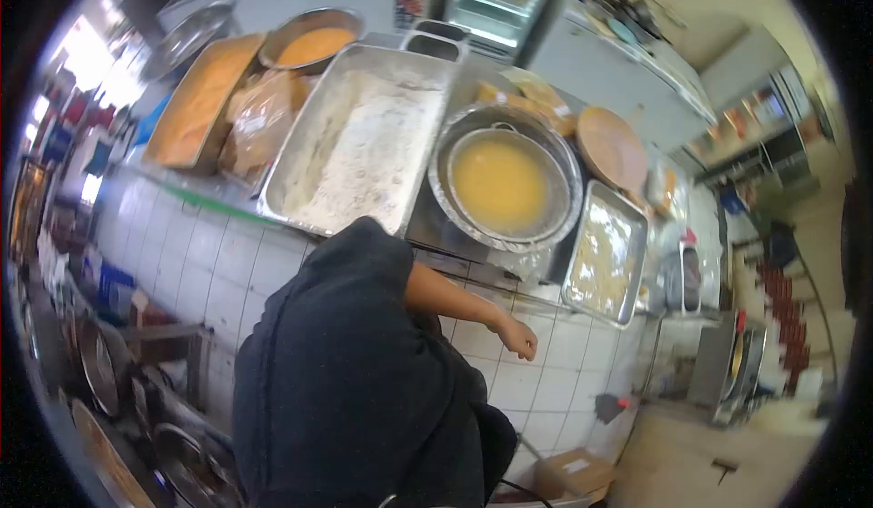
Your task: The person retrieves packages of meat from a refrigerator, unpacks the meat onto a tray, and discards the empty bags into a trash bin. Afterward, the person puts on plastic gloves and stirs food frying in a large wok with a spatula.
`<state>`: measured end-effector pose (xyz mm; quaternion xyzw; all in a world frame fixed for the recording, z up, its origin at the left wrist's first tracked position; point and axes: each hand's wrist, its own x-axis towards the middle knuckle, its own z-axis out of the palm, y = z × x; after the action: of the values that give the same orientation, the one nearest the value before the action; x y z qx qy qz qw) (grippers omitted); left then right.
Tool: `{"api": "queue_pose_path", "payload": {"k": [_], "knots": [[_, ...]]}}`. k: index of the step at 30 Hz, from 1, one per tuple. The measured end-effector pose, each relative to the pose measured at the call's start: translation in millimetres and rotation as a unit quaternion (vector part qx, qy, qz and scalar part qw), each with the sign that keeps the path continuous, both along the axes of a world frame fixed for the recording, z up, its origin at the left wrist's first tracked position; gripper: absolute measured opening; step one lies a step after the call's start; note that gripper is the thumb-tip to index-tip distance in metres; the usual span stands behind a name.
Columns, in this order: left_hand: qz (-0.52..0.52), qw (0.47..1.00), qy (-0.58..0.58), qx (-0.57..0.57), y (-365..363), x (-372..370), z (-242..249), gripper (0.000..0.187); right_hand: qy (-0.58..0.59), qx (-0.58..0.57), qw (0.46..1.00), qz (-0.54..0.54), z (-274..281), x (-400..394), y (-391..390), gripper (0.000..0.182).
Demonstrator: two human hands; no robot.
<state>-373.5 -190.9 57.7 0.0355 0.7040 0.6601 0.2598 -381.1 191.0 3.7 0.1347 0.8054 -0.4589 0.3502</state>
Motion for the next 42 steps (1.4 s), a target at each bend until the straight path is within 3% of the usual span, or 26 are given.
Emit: {"api": "queue_pose_path", "payload": {"k": [7, 13, 18, 20, 22, 26, 29, 32, 38, 40, 41, 42], "knots": [[0.185, 0.979, -0.001, 0.083, -71.0, 92.1, 63.6, 0.044, -0.014, 0.001, 0.988, 0.155, -2.7, -84.2, -94.7, 0.035], [0.258, 0.955, 0.034, 0.144, -107.6, 153.6, 71.5, 0.041, -0.056, 0.006, 0.977, 0.206, -15.8, -57.6, -151.6, 0.036], [0.278, 0.948, 0.038, 0.148, -121.6, 167.4, 76.0, 0.042, -0.09, 0.004, 0.978, 0.19, -22.6, -22.0, -144.7, 0.036], [0.249, 0.959, 0.018, 0.132, -122.8, 162.6, 90.9, 0.042, -0.098, -0.004, 0.983, 0.158, -23.7, -6.5, -119.8, 0.036], [0.224, 0.961, 0.033, 0.156, -112.0, 143.6, 73.7, 0.04, -0.106, -0.017, 0.989, 0.099, -39.6, 10.4, -77.5, 0.036], [0.146, 0.985, 0.005, 0.094, -95.0, 92.6, 89.1, 0.041, -0.119, -0.036, 0.988, -0.094, -88.9, 71.9, 12.0, 0.036], [0.069, 0.991, -0.016, 0.113, -59.0, 43.9, 64.3, 0.041, -0.159, -0.062, 0.958, -0.231, -160.9, 106.3, 92.9, 0.037], [0.002, 0.996, -0.052, 0.075, -16.4, -6.7, 81.3, 0.041, -0.215, -0.179, 0.905, -0.321, -274.7, 139.5, 191.6, 0.037], [-0.033, 0.996, -0.031, 0.077, 50.2, -94.6, 83.3, 0.04, -0.221, -0.481, 0.793, -0.303, -242.6, 134.1, 244.7, 0.028], [-0.01, 0.997, -0.012, 0.075, 59.9, -120.5, 86.5, 0.039, -0.113, -0.243, 0.885, -0.381, -164.6, 62.7, 189.1, 0.026], [0.006, 0.998, -0.005, 0.068, 60.5, -132.1, 89.3, 0.038, -0.082, -0.105, 0.905, -0.405, -99.9, 19.8, 144.1, 0.025], [0.023, 0.998, 0.003, 0.061, 60.4, -144.5, 91.3, 0.037, -0.092, -0.132, 0.914, -0.372, -123.2, -15.4, 155.4, 0.026]]}}
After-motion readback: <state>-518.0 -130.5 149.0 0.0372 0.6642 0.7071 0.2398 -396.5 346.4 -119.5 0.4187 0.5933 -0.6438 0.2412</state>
